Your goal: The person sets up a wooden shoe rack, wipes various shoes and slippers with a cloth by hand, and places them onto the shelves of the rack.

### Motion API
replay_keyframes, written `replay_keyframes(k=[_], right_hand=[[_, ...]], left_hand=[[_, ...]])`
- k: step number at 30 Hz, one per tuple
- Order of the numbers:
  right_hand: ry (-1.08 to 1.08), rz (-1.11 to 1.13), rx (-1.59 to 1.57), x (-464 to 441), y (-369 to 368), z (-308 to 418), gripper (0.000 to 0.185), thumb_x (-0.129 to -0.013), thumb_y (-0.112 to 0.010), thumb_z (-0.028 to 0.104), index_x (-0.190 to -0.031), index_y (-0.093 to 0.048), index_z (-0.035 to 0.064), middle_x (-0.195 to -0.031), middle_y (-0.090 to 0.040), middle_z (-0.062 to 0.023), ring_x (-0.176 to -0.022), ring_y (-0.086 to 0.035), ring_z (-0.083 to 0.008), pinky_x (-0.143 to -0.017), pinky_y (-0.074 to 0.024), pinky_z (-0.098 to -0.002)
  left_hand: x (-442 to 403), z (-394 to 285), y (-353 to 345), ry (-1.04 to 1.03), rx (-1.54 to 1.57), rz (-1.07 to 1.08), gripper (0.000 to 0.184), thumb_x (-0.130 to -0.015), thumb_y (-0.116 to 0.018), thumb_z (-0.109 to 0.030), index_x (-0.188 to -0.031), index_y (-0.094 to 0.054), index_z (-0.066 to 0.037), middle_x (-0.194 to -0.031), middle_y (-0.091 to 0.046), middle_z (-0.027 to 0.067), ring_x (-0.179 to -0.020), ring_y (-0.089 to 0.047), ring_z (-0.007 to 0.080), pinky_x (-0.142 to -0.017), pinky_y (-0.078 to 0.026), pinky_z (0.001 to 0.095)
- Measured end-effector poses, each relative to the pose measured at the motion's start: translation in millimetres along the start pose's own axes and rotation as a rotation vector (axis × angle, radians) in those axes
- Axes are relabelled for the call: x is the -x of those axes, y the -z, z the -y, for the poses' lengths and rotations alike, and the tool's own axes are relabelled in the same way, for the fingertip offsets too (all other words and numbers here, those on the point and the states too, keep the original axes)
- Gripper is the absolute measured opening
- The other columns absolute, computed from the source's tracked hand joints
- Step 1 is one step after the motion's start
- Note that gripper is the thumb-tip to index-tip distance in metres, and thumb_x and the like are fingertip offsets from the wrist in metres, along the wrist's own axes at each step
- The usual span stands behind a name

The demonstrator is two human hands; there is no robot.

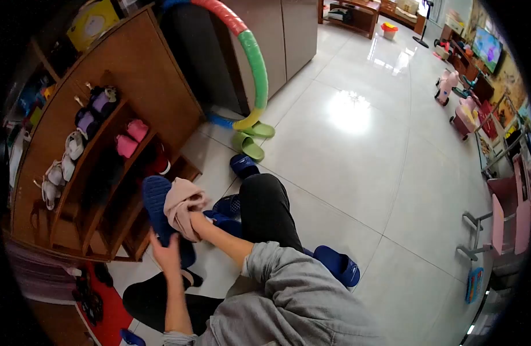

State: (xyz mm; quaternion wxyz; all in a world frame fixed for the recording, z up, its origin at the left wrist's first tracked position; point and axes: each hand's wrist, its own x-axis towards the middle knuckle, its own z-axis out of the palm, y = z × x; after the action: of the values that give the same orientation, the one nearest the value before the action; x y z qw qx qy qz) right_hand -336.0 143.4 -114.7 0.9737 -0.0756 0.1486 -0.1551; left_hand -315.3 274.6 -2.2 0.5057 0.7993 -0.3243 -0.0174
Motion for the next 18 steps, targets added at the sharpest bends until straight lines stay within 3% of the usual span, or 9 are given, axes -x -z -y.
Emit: replay_keyframes(k=[4,6,8,9,11,13,14,16,18], right_hand=[[0.250,-0.143,0.210,25.7,-30.1,2.9,0.032,-0.088,-0.043,0.020,-0.118,-0.049,0.0089,-0.114,-0.053,-0.0123,-0.097,-0.053,-0.0196,-0.080,-0.0436,-0.0308],[1.062,0.024,1.153,-28.5,28.5,-29.7,0.026,-0.082,-0.047,0.013,-0.105,-0.055,0.0053,-0.102,-0.057,-0.0133,-0.092,-0.055,-0.0228,-0.077,-0.0441,-0.0335],[1.250,0.083,1.975,-37.3,43.8,-36.1,0.022,-0.074,-0.051,0.010,-0.093,-0.060,0.0026,-0.092,-0.060,-0.0143,-0.088,-0.056,-0.0265,-0.075,-0.0445,-0.0354],[0.999,0.050,2.276,-28.9,36.4,-39.9,0.021,-0.070,-0.053,0.010,-0.088,-0.062,0.0018,-0.088,-0.061,-0.0148,-0.087,-0.056,-0.0286,-0.075,-0.0446,-0.0359],[0.852,0.042,1.931,-25.9,46.4,-69.0,0.023,-0.071,-0.053,0.012,-0.089,-0.062,0.0007,-0.090,-0.061,-0.0156,-0.088,-0.056,-0.0299,-0.076,-0.0442,-0.0369],[0.741,0.061,1.967,-11.4,38.8,-88.6,0.026,-0.075,-0.050,0.014,-0.095,-0.062,0.0002,-0.096,-0.060,-0.0163,-0.091,-0.056,-0.0305,-0.079,-0.0437,-0.0378],[0.860,0.043,2.021,-3.4,35.8,-96.7,0.028,-0.078,-0.049,0.015,-0.097,-0.062,-0.0001,-0.100,-0.060,-0.0166,-0.093,-0.056,-0.0307,-0.081,-0.0434,-0.0382],[1.428,-0.123,2.065,15.6,0.8,-73.8,0.026,-0.074,-0.050,0.009,-0.095,-0.063,0.0014,-0.086,-0.064,-0.0152,-0.076,-0.059,-0.0297,-0.074,-0.0451,-0.0372],[0.892,-0.591,1.479,16.9,-28.3,-41.9,0.023,-0.077,-0.049,0.009,-0.095,-0.063,0.0021,-0.087,-0.063,-0.0154,-0.077,-0.060,-0.0280,-0.073,-0.0459,-0.0358]], left_hand=[[4.1,0.1,1.9,0.047,0.418,0.193,0.058,-0.080,-0.060,-0.009,-0.132,-0.036,-0.002,-0.121,-0.050,0.0123,-0.107,-0.048,0.0204,-0.094,-0.034,0.0285],[-2.3,11.8,0.8,0.085,0.639,0.235,0.053,-0.086,-0.055,-0.011,-0.134,-0.034,-0.004,-0.132,-0.040,0.0105,-0.118,-0.039,0.0196,-0.100,-0.028,0.0294],[-15.2,36.2,-9.0,0.077,0.745,0.178,0.057,-0.092,-0.048,-0.026,-0.139,-0.023,-0.007,-0.141,-0.027,0.0108,-0.125,-0.032,0.0224,-0.104,-0.024,0.0339],[-21.1,44.7,-12.6,0.124,0.849,0.138,0.058,-0.093,-0.045,-0.030,-0.141,-0.019,-0.010,-0.143,-0.022,0.0103,-0.127,-0.030,0.0234,-0.105,-0.024,0.0354],[-31.4,30.1,-10.6,0.295,0.633,-0.002,0.064,-0.091,-0.048,-0.033,-0.143,-0.014,-0.013,-0.143,-0.024,0.0109,-0.124,-0.035,0.0262,-0.103,-0.029,0.0368],[-41.6,51.5,-8.1,0.460,0.890,0.044,0.060,-0.091,-0.048,-0.027,-0.141,-0.018,-0.013,-0.138,-0.033,0.0115,-0.118,-0.042,0.0275,-0.097,-0.037,0.0366],[-37.7,66.6,-4.5,0.507,0.929,0.108,0.056,-0.090,-0.048,-0.019,-0.139,-0.024,-0.010,-0.132,-0.040,0.0133,-0.113,-0.047,0.0276,-0.093,-0.042,0.0357],[-28.4,70.5,-14.5,0.584,0.899,0.134,0.053,-0.088,-0.048,-0.014,-0.137,-0.028,-0.009,-0.132,-0.040,0.0147,-0.112,-0.048,0.0275,-0.093,-0.042,0.0360],[-16.2,77.7,-24.6,0.499,0.822,0.171,0.047,-0.086,-0.041,-0.002,-0.132,-0.033,-0.004,-0.126,-0.044,0.0177,-0.112,-0.047,0.0277,-0.095,-0.040,0.0378]])
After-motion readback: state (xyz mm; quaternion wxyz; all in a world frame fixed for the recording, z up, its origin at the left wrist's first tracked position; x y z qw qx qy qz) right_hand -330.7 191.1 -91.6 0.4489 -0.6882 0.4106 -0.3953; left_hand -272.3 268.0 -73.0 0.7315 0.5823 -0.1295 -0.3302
